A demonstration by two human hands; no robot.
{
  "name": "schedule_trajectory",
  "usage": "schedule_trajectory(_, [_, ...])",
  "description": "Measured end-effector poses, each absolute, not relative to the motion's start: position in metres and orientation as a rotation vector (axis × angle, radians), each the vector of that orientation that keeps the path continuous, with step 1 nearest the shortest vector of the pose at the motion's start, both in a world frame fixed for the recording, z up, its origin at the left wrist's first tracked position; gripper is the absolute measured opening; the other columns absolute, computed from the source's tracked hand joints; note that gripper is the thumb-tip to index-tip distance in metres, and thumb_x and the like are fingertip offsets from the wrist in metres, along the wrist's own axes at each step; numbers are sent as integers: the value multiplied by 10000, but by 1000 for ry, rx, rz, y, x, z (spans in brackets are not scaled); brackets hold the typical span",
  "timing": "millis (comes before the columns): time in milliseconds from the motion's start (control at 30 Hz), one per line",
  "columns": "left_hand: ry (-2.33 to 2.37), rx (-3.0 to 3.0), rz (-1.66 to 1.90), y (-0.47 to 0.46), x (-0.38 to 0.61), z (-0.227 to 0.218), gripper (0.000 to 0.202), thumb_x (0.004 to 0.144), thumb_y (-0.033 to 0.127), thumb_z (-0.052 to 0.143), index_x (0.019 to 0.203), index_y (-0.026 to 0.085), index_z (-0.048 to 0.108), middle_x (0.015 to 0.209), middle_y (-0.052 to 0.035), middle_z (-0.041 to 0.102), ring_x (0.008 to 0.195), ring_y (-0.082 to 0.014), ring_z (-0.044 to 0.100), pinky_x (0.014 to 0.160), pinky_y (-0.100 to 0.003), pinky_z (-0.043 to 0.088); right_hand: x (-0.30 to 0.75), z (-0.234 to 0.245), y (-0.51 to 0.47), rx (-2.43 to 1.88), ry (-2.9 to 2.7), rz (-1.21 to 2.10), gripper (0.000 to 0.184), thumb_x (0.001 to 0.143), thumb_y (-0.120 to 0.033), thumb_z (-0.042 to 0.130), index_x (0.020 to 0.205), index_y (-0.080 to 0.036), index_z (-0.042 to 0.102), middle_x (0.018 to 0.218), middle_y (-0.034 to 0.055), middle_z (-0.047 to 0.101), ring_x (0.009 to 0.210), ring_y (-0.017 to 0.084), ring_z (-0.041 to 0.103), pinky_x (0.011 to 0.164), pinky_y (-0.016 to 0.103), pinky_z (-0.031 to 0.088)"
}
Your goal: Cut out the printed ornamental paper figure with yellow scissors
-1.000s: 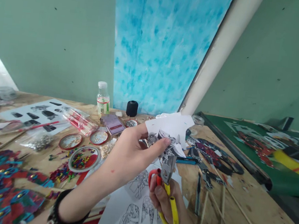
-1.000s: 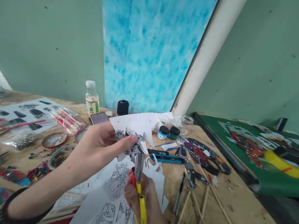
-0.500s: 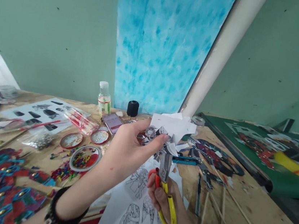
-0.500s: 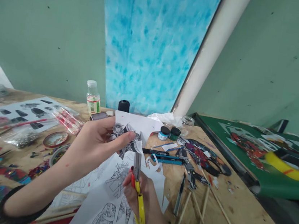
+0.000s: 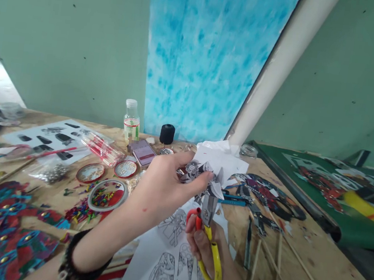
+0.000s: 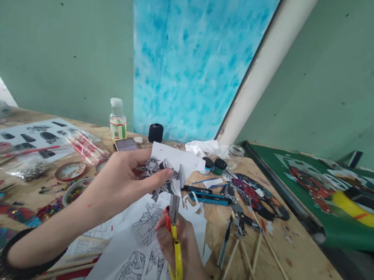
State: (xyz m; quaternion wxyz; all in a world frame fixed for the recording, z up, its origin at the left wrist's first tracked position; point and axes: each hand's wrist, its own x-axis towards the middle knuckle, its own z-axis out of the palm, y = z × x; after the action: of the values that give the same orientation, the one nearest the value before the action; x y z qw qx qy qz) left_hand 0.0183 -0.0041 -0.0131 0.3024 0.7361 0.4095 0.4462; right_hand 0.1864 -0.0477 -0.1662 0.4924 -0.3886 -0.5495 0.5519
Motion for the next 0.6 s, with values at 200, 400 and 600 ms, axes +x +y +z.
schedule_trajectory(200, [1070, 1952, 1177, -5, 18, -12, 237, 904, 380, 688, 914, 161, 778, 743, -32, 731, 597, -152, 597, 480, -238, 436, 187, -173, -46, -964, -1329, 1314, 392, 871, -609, 707, 822, -228, 630, 558, -58, 432, 423, 102, 317, 411, 250, 250])
schedule_trajectory(400, [1055, 1985, 1080, -3, 14, -11, 247, 947, 394, 645, 981, 173, 748, 878, -37, 767, 750, -182, 674, 606, -257, 513, 191, -189, -44, -1032, -1351, 1273, 452, 892, -675, 640, 821, -229, 612, 530, -59, 439, 420, 111, 357, 402, 247, 265])
schedule_trajectory(600, [1056, 1960, 1142, -1, 14, -9, 229, 930, 371, 681, 1030, 170, 727, 864, -35, 767, 757, -176, 666, 586, -252, 481, 192, -196, -42, -1055, -1349, 1167, 462, 897, -682, 627, 845, -223, 627, 631, -32, 498, 419, 98, 359, 371, 240, 265])
